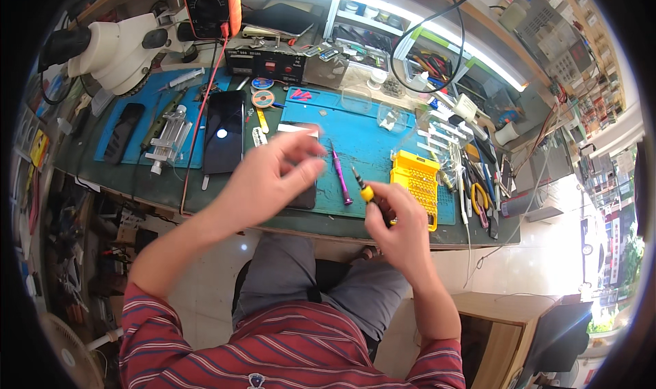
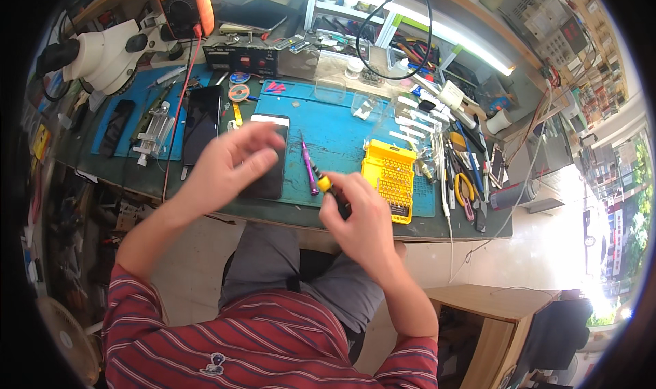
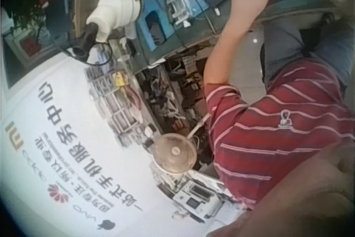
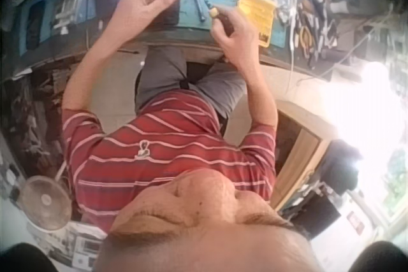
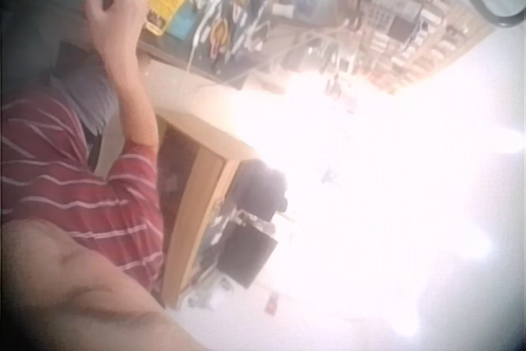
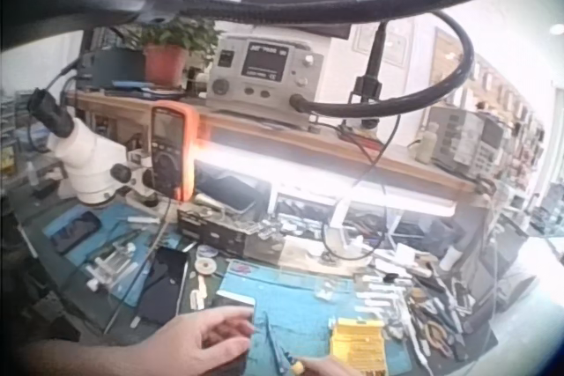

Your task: The person uses a purple screwdriver to remove screws from the bottom of a smartphone. They then use a black prying tool to separate the screen from the phone's frame, followed by a yellow prying tool to continue opening the device.

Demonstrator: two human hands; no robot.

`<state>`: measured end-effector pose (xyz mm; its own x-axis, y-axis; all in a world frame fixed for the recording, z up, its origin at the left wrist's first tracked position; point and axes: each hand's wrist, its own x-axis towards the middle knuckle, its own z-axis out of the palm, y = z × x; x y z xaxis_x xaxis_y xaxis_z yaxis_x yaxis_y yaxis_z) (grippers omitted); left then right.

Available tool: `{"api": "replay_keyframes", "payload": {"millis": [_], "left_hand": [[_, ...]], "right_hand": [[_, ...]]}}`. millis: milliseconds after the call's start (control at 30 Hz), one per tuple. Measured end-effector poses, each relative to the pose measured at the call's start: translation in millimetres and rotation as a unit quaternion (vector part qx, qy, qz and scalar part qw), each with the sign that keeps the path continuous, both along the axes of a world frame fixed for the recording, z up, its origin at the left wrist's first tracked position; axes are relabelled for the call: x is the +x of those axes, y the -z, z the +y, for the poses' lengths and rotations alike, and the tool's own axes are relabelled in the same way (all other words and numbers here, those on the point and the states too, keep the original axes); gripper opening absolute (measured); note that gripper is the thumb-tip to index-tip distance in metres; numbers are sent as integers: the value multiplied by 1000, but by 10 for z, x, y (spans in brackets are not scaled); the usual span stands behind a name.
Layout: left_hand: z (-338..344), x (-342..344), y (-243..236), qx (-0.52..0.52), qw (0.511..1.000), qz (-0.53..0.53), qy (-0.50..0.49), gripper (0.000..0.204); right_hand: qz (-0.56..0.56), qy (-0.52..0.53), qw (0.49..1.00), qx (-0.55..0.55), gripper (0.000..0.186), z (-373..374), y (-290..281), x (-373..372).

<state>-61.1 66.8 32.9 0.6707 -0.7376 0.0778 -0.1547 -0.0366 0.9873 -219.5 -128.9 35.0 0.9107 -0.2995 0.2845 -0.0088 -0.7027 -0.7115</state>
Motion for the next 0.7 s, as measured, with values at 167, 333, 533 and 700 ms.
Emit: {"api": "replay_keyframes", "payload": {"millis": [167, 333, 533, 700], "left_hand": [[-201, -432, 149, -96, 974, 192, 69, 23], [-164, -714, 400, -118, 948, 288, 62, 16], [-160, -567, 344, -191, 951, 239, -52, 12], [-376, -825, 236, -108, 985, -131, -5, 16]], "right_hand": [[-21, -25, 996, 79, 30, 175, 177, -270], [-45, -35, 994, 94, 32, 282, 353, -493], [-21, -25, 995, 92, 32, 219, 521, -786], [3, 2, 990, 139, 31, 122, 667, -1026]]}}
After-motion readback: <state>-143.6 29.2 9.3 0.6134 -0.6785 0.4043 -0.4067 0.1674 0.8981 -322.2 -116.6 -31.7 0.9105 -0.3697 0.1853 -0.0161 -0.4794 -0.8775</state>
